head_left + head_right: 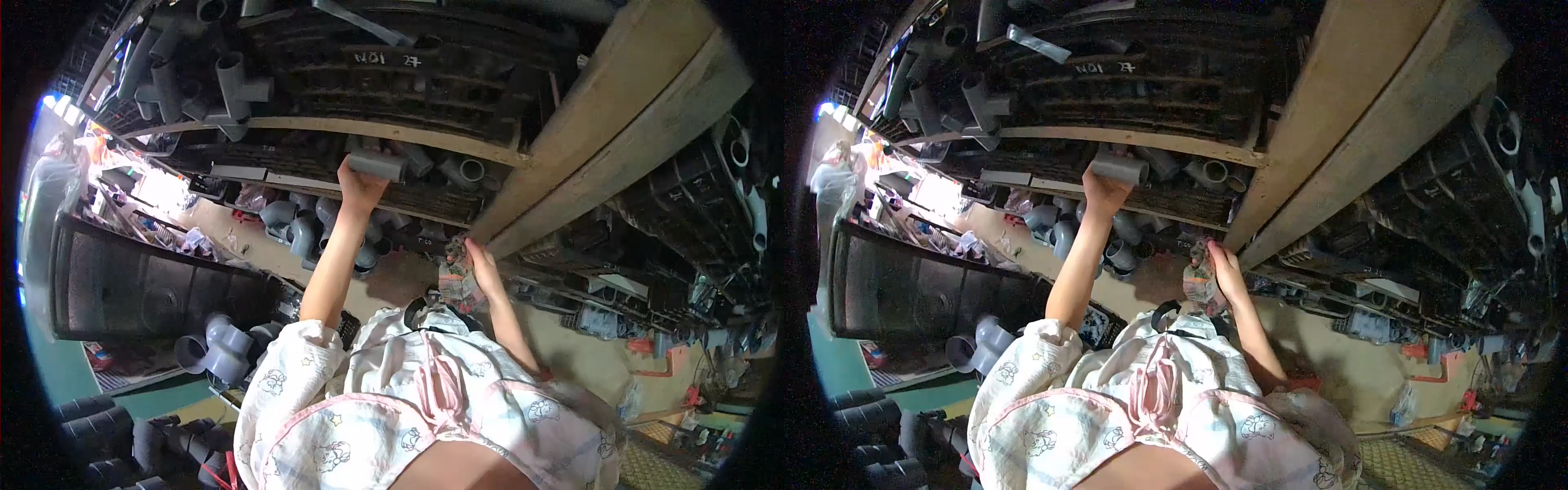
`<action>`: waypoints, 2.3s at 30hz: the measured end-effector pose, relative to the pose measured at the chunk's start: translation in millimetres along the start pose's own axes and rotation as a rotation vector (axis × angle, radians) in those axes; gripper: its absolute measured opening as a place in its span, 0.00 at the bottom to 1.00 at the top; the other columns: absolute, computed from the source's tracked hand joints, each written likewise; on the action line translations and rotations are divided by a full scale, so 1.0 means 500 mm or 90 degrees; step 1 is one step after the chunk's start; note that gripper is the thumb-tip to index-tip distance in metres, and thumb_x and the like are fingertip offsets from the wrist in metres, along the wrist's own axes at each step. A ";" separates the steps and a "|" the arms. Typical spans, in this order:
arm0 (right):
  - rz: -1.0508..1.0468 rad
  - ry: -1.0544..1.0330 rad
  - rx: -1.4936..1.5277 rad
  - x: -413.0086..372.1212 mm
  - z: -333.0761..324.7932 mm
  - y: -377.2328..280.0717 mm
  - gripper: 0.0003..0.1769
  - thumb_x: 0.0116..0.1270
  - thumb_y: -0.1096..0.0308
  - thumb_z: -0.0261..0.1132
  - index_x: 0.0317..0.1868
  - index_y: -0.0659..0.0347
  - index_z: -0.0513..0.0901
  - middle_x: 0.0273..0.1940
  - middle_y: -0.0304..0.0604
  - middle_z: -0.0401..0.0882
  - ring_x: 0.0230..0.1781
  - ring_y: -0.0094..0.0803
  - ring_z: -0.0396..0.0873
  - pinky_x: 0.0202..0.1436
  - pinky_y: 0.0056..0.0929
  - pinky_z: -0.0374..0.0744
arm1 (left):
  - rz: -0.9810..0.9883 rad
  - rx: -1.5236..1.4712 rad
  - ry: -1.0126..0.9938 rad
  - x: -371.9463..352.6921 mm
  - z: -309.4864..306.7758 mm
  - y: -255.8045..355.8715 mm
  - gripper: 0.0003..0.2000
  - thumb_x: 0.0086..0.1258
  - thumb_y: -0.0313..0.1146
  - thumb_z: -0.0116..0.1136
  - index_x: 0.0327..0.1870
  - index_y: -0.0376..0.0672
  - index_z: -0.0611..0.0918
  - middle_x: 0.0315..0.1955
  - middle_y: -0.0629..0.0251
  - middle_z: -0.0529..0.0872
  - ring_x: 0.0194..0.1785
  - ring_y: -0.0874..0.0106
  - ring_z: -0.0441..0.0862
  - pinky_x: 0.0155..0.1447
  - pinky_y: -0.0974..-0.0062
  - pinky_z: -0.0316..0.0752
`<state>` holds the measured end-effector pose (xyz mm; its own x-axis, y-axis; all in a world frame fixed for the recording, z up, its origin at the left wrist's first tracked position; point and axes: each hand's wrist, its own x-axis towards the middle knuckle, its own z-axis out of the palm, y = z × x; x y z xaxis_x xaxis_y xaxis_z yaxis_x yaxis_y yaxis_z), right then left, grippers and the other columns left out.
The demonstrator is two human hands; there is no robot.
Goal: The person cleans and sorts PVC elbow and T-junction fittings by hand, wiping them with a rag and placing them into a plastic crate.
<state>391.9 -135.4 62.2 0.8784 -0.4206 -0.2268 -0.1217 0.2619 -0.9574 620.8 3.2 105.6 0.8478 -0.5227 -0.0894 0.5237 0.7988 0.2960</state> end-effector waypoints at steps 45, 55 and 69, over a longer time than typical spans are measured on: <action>-0.171 -0.975 0.125 -0.085 0.779 -0.216 0.29 0.68 0.61 0.41 0.65 0.66 0.48 0.67 0.45 0.43 0.68 0.31 0.40 0.67 0.25 0.40 | 0.715 0.679 0.470 -0.560 0.134 0.361 0.24 0.66 0.51 0.43 0.48 0.36 0.70 0.36 0.65 0.75 0.38 0.79 0.71 0.41 0.81 0.68; -0.085 -0.798 0.333 -0.063 0.733 -0.283 0.27 0.71 0.54 0.33 0.65 0.59 0.49 0.63 0.41 0.53 0.62 0.29 0.55 0.64 0.26 0.54 | 0.738 0.968 0.316 -0.510 0.156 0.296 0.25 0.66 0.39 0.48 0.59 0.33 0.62 0.51 0.61 0.70 0.53 0.76 0.65 0.58 0.81 0.58; 0.011 -0.851 0.402 -0.059 0.676 -0.283 0.27 0.70 0.53 0.34 0.63 0.59 0.54 0.60 0.41 0.59 0.56 0.29 0.63 0.60 0.29 0.62 | 0.867 1.122 0.399 -0.504 0.211 0.263 0.24 0.60 0.36 0.55 0.54 0.29 0.68 0.36 0.51 0.77 0.38 0.68 0.75 0.44 0.74 0.69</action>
<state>539.4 133.7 265.0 0.6863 0.5887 0.4271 -0.2276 0.7315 -0.6427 467.3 208.6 267.1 0.6135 0.3039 0.7289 -0.4328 -0.6427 0.6322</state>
